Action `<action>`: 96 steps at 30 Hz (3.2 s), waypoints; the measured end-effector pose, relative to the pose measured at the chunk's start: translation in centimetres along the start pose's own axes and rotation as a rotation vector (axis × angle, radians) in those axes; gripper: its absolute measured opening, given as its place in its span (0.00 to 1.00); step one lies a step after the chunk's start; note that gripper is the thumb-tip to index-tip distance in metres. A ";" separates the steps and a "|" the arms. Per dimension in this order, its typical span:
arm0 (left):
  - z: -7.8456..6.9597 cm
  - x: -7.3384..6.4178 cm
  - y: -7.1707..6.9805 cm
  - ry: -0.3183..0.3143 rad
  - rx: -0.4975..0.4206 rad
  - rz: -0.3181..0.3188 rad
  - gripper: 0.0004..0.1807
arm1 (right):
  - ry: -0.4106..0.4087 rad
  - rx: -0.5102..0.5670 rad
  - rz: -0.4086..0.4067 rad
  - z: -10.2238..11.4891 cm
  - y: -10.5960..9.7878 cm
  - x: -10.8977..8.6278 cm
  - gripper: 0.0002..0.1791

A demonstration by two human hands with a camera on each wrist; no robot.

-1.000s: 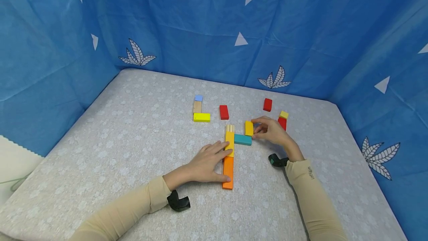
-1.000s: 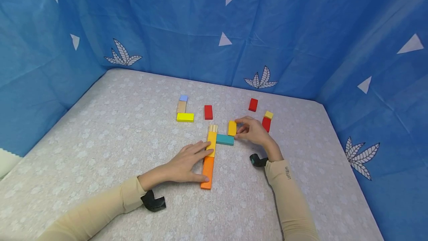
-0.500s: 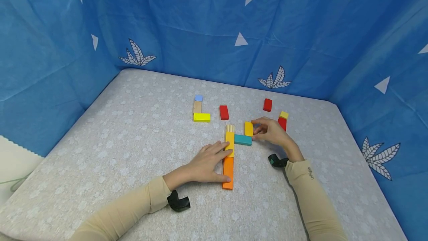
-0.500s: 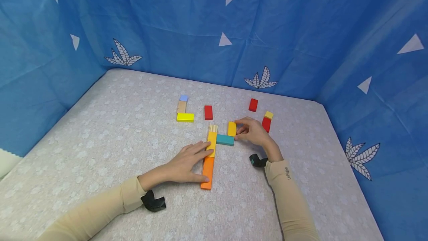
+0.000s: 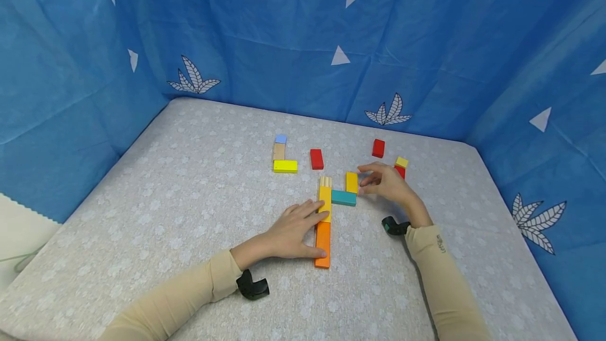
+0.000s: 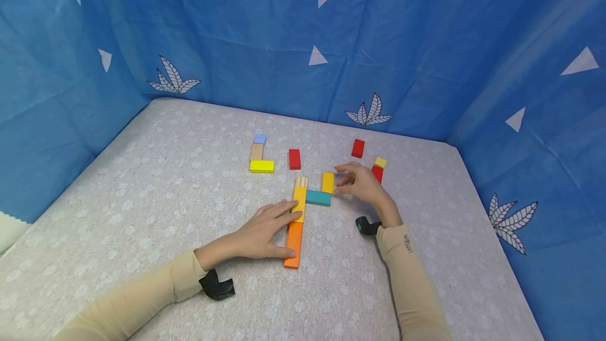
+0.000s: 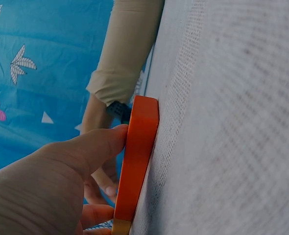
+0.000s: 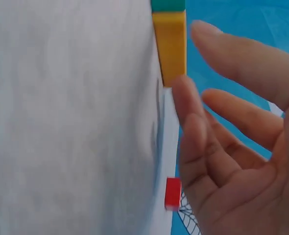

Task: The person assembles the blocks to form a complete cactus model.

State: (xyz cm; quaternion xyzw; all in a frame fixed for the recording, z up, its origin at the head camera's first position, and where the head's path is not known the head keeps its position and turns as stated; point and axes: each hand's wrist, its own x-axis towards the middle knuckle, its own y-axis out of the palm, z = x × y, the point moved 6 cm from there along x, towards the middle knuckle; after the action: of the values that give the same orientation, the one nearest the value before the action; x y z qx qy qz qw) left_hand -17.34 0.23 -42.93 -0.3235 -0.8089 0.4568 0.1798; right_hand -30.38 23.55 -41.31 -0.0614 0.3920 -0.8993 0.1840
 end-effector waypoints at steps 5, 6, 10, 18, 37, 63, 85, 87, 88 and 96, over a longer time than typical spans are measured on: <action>0.1 0.0 0.0 0.001 0.001 -0.005 0.47 | 0.064 -0.031 -0.082 -0.5 -1.7 0.8 0.33; 0.1 0.0 0.0 0.001 0.001 -0.005 0.47 | 0.074 -0.032 -0.099 -0.7 -2.1 1.0 0.34; 0.1 0.0 0.0 0.000 -0.003 -0.002 0.47 | 0.123 -0.029 -0.169 -1.4 -4.1 2.2 0.37; 0.1 0.0 0.1 0.001 -0.008 0.001 0.47 | 0.282 -0.009 -0.176 -3.3 -6.4 4.8 0.44; -0.1 0.0 0.0 -0.001 -0.014 0.001 0.47 | 0.529 0.010 -0.063 -6.2 -6.3 6.5 0.50; 0.0 0.0 0.0 0.003 -0.006 0.001 0.47 | 0.488 0.017 -0.144 -5.7 -4.6 6.2 0.42; 0.1 0.0 0.1 -0.009 0.002 0.003 0.47 | 0.172 -0.053 0.096 -0.8 -2.1 5.3 0.37; 0.1 0.0 0.1 -0.010 0.003 0.003 0.47 | 0.174 -0.065 0.108 -0.8 -2.0 5.3 0.37; 0.1 0.0 0.1 -0.010 0.002 0.003 0.47 | 0.175 -0.073 0.114 -0.8 -2.0 5.3 0.37; 0.1 0.0 0.1 -0.004 0.001 0.002 0.47 | 0.188 -0.087 0.140 -1.1 -1.4 5.5 0.37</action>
State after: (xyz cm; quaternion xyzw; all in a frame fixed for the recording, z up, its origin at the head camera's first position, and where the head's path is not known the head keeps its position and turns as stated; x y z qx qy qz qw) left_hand -17.39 0.20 -43.08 -0.3234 -0.8088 0.4579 0.1778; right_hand -36.18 23.14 -41.25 0.0429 0.4496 -0.8681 0.2057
